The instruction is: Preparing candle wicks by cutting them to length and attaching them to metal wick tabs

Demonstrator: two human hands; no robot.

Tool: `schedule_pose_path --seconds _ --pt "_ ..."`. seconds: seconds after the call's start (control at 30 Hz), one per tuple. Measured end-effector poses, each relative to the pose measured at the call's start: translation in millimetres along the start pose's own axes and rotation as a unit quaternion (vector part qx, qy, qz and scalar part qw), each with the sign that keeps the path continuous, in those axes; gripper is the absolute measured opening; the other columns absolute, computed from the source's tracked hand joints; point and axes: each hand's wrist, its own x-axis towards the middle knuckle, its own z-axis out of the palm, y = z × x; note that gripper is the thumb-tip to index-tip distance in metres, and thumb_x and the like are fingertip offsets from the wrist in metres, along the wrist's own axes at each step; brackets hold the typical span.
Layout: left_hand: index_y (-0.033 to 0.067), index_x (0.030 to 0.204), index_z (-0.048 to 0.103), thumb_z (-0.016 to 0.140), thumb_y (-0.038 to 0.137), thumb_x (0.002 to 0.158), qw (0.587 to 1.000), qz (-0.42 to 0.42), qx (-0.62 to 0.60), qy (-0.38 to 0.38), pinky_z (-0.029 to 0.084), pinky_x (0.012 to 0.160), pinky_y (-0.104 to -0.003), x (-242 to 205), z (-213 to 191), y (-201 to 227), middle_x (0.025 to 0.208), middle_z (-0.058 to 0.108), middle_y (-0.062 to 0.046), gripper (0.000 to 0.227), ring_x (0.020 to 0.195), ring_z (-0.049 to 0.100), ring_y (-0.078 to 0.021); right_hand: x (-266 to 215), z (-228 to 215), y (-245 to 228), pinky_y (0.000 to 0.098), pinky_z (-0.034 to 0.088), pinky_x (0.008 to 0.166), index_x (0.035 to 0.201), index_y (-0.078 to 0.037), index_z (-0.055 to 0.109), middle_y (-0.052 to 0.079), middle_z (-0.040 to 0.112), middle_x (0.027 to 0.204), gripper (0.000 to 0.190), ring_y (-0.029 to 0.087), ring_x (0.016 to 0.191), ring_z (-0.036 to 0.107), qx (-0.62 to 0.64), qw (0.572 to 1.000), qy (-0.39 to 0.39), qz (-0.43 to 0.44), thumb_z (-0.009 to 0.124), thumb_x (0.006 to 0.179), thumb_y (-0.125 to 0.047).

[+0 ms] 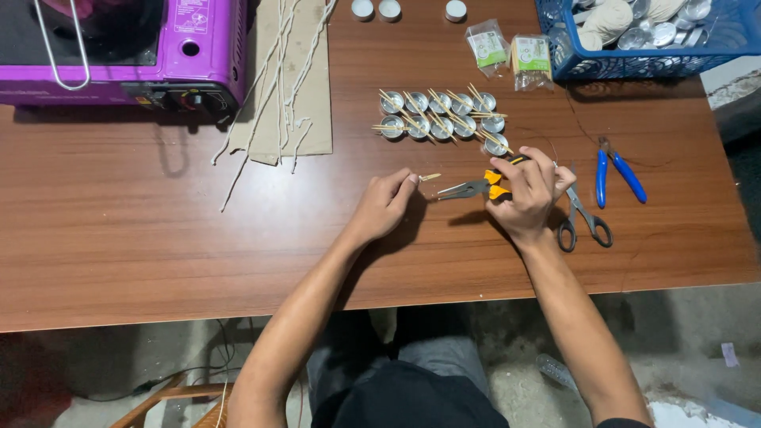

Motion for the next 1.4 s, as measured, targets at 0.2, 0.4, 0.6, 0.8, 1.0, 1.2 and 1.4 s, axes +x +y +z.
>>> schedule_pose_path --seconds 0.2,0.4,0.6,0.8,1.0,1.2,1.4 --pt "0.0096 0.079 0.056 0.047 0.023 0.107 1.000 0.016 0.010 0.014 0.050 0.061 -0.041 -3 -4 23 0.061 0.057 -0.020 0.032 0.059 0.060 -0.0352 16 -14 -18 0.0379 0.034 0.088 0.113 -0.016 0.077 -0.002 0.066 0.082 0.024 0.021 0.106 0.070 0.033 0.996 -0.039 0.070 0.080 0.090 -0.020" --pt "0.0127 0.075 0.056 0.045 0.024 0.107 0.997 -0.013 -0.080 0.015 0.049 0.064 -0.037 -2 -8 12 0.058 0.053 -0.010 0.036 0.062 0.052 -0.0177 35 -41 -65 0.0389 0.041 0.080 0.122 -0.004 0.064 0.005 0.073 0.080 0.022 0.030 0.088 0.072 0.122 0.955 -0.148 0.225 0.064 0.104 -0.016" --pt "0.0165 0.069 0.052 0.047 0.023 0.107 0.982 -0.058 -0.181 0.023 0.042 0.063 -0.030 3 -4 5 0.059 0.042 0.003 0.039 0.064 0.045 -0.0134 70 -71 -92 0.0493 0.049 0.096 0.130 0.004 0.053 0.023 0.077 0.107 0.034 0.036 0.093 0.076 0.336 0.791 -0.296 0.415 0.052 0.097 -0.002" --pt "0.0179 0.075 0.052 0.043 0.026 0.107 0.957 -0.073 -0.279 0.039 0.032 0.062 -0.023 2 1 11 0.062 0.035 0.007 0.034 0.064 0.039 -0.0086 68 -57 -86 0.0365 0.053 0.092 0.129 -0.016 0.060 0.007 0.081 0.103 0.037 0.020 0.099 0.072 0.322 0.713 -0.394 0.483 0.062 0.092 -0.016" --pt "0.0129 0.087 0.060 0.046 0.023 0.110 0.995 0.025 -0.076 0.052 0.048 0.064 -0.037 -6 2 21 0.063 0.057 -0.014 0.029 0.061 0.057 -0.0258 69 -33 -95 0.0219 0.056 0.077 0.114 -0.009 0.050 0.015 0.078 0.099 0.030 0.009 0.084 0.070 0.489 0.644 -0.185 0.559 0.073 0.095 -0.015" --pt "0.0131 0.093 0.062 0.049 0.020 0.108 0.997 0.055 0.016 0.055 0.054 0.066 -0.044 -7 4 15 0.072 0.068 -0.016 0.021 0.071 0.070 -0.0409 81 -29 -108 0.0194 0.056 0.072 0.109 -0.011 0.054 0.004 0.074 0.092 0.039 0.007 0.082 0.071 0.495 0.603 -0.153 0.606 0.086 0.086 -0.016" --pt "0.0124 0.089 0.059 0.048 0.020 0.108 0.998 0.052 0.001 0.032 0.052 0.064 -0.044 -6 5 15 0.067 0.062 -0.019 0.024 0.066 0.066 -0.0406 79 -21 -109 0.0155 0.052 0.070 0.107 -0.014 0.053 0.007 0.077 0.097 0.039 0.005 0.084 0.070 0.515 0.572 -0.155 0.619 0.086 0.085 -0.017"
